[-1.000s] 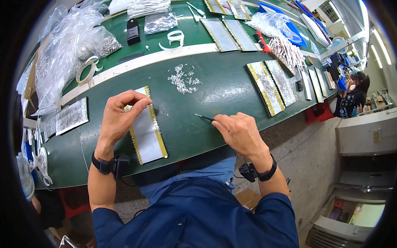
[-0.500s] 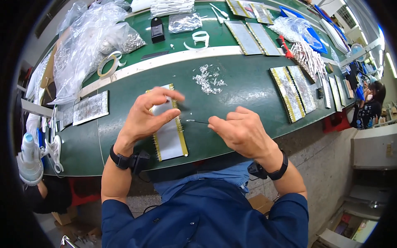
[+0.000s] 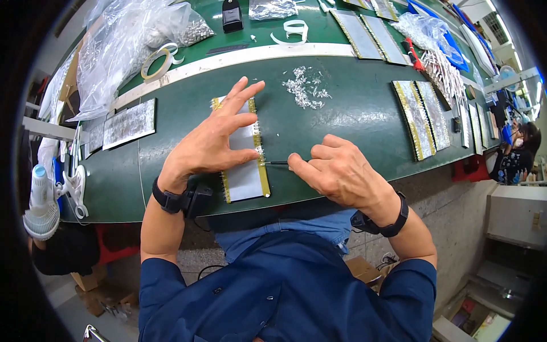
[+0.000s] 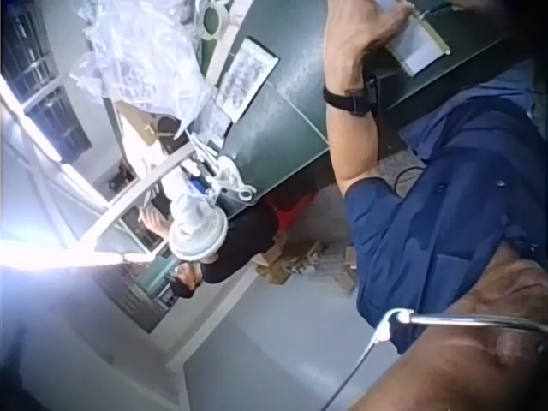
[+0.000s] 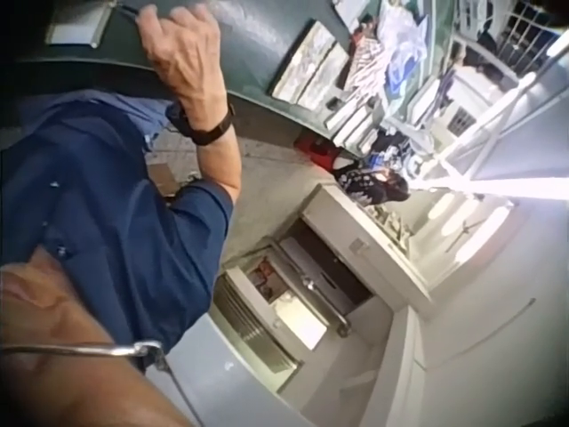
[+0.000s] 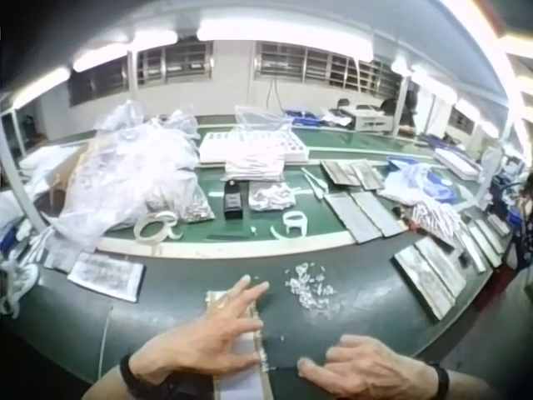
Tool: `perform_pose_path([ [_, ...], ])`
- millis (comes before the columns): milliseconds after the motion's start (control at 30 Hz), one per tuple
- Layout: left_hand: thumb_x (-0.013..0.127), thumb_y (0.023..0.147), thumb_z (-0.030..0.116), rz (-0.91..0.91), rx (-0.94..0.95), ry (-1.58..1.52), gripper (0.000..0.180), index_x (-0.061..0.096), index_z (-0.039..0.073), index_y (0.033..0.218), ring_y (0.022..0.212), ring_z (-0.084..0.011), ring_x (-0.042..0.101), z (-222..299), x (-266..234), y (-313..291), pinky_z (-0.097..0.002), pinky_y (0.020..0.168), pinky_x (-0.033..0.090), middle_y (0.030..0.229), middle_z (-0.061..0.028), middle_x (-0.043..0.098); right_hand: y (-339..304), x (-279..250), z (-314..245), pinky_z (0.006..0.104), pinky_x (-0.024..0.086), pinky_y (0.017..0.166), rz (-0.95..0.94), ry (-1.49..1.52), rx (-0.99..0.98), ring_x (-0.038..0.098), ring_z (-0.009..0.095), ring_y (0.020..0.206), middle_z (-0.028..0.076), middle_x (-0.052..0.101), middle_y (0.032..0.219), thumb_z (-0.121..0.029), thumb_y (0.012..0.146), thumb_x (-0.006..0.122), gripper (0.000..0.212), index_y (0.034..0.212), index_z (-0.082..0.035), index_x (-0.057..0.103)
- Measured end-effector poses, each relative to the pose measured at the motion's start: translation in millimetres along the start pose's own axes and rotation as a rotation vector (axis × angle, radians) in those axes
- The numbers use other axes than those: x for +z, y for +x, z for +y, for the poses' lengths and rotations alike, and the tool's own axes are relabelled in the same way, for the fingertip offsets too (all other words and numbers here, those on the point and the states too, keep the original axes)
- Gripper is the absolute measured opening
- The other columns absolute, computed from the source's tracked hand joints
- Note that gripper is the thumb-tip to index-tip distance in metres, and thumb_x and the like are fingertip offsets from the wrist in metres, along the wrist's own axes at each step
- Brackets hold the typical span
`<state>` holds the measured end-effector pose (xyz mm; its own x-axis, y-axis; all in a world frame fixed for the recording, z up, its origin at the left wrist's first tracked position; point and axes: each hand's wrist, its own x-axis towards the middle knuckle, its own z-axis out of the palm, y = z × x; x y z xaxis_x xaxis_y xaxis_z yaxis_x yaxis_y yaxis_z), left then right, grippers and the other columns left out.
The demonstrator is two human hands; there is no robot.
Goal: The person uses tweezers to pick up small components and place them onto the pins of a circuit board. After populating the pins, the person uses the tweezers to press down and secure each component before setting the board aside.
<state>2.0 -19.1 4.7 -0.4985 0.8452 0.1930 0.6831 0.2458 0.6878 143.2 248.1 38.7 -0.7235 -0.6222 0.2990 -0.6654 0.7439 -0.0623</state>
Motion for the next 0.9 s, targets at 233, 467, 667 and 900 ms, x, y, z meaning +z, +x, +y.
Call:
perform_pose_path([
  [233,0.096,0.076,0.012,-0.025,0.041,0.036,0.053,0.066,0.002,0.118,0.169,-0.0483,0.013,0.2,3.6,-0.1,-0.0588,0.133,0.031,0.181,-0.0177,0.028,-1.9,4.3,0.3,0.0335,0.042,0.063,-0.012,-0.003,0.000,0.052,0.016,0.061,-0.003,0.048,0.061,-0.017,0.093,0.083,0.019,0.108,-0.009,0.075],
  [467,0.094,0.077,0.022,-0.054,0.047,0.058,0.054,0.072,0.003,0.124,0.167,-0.0500,0.018,-1.6,4.7,-0.1,-0.0576,0.135,0.028,0.177,-0.0226,0.032,-1.9,6.4,-0.6,0.0336,0.042,0.063,-0.011,-0.003,-0.001,0.052,0.016,0.061,-0.002,0.048,0.060,-0.017,0.093,0.082,0.018,0.108,-0.008,0.075],
  [667,0.094,0.078,0.023,-0.066,0.042,0.059,0.055,0.072,0.003,0.124,0.167,-0.0502,0.018,-2.2,7.2,2.1,-0.0573,0.135,0.027,0.177,-0.0228,0.032,-1.1,6.7,0.7,0.0336,0.043,0.063,-0.012,-0.001,0.005,0.053,0.016,0.061,-0.002,0.048,0.061,-0.016,0.093,0.082,0.019,0.108,-0.008,0.075],
  [900,0.098,0.074,0.017,-0.029,0.106,0.029,0.050,0.067,0.000,0.110,0.168,-0.0507,0.014,1.6,11.7,7.3,-0.0596,0.133,0.029,0.179,-0.0217,0.030,-3.8,6.0,-0.4,0.0328,0.044,0.062,0.002,0.015,-0.009,0.054,0.015,0.062,-0.002,0.048,0.065,-0.017,0.093,0.082,0.020,0.108,-0.007,0.075],
])
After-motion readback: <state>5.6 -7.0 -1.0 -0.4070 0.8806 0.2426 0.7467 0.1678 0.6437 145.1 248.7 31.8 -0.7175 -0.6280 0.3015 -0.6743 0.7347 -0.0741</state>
